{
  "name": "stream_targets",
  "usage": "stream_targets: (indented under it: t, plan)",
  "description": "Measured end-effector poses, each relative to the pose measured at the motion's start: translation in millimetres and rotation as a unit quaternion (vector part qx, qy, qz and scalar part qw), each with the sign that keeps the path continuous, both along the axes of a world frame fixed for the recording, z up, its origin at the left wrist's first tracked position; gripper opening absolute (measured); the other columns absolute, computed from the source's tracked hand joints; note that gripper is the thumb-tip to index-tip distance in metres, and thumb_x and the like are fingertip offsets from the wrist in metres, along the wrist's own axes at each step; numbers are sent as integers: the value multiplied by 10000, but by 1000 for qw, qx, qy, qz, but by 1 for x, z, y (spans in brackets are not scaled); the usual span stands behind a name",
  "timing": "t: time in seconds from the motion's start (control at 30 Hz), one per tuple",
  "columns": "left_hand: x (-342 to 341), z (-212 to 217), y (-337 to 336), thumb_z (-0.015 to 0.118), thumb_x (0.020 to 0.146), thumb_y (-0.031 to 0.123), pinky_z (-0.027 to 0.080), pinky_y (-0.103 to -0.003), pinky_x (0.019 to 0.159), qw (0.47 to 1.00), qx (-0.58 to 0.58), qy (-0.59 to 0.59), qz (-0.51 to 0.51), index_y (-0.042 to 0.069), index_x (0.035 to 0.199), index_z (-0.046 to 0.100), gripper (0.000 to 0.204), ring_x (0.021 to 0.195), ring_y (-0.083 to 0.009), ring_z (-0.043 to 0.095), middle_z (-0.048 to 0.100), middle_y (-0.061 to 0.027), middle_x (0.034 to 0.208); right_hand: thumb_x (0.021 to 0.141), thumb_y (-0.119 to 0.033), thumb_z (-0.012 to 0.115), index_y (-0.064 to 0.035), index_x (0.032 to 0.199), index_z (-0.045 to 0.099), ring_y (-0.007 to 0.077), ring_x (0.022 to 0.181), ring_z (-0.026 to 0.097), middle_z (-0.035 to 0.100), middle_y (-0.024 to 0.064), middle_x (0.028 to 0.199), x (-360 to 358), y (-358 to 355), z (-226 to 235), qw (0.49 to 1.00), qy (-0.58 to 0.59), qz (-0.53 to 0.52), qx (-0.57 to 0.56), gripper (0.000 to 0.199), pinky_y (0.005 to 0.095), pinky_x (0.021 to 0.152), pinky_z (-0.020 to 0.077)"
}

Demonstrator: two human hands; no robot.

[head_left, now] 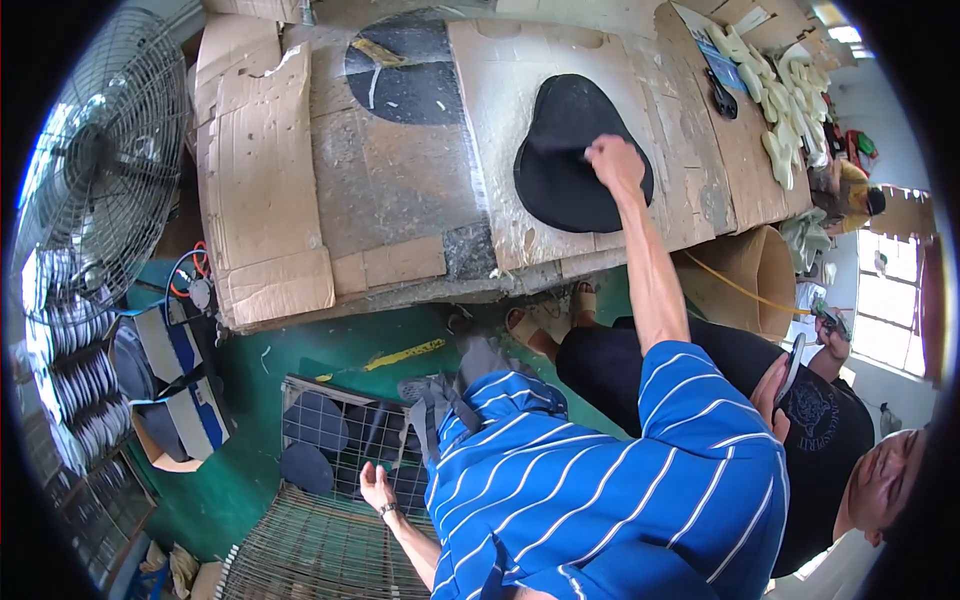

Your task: Applying adhesive to components and placing them on a drying rack.

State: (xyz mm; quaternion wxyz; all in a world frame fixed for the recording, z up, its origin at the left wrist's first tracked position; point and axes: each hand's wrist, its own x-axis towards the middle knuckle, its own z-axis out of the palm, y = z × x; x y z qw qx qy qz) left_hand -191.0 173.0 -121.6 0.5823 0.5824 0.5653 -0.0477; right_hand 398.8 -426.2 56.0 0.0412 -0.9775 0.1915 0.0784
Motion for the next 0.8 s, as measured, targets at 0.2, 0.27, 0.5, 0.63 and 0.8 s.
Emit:
stream_targets:
  t: [0.2,0.27,0.5,0.63,0.8]
  plan:
    - [123,32,-23,709,968,107,530,-298,950,981,27,-134,-139,-12,1299,641,358,1089,-182,665,698,-118,1213,792,-138,666,-7,856,743,434,836,734,739,236,860,101,40,83,954,-163,199,-153,165,517,699,584]
    - [173,62,-40,699,978,125,527,-297,960,970,17,-160,-181,-4,1294,656,344,1086,-179,674,715,-116,1196,779,-139,656,-15,813,725,437,773,728,726,227,808,125,76,119,919,-169,304,-183,145,527,629,567]
    - [266,184,-88,692,1003,179,535,-320,983,889,-226,-346,-198,-9,1328,654,377,1129,-188,676,716,-136,1229,805,-235,639,-62,885,731,436,787,700,694,230,796,80,277,216,867,-246,408,-145,213,548,696,543]
    - [272,230,-77,669,1022,298,560,-357,982,820,-351,-428,-145,14,1396,603,474,1134,-196,674,705,-125,1239,871,-303,667,-88,889,734,381,805,715,726,187,856,-21,399,234,803,-204,547,-121,226,489,712,566]
    - [225,232,-22,704,992,365,578,-328,896,748,-426,-504,78,37,1292,644,448,1053,-152,665,702,-67,1133,888,-267,739,-97,919,707,322,862,683,709,107,859,-203,530,215,725,-58,684,-56,176,451,749,531]
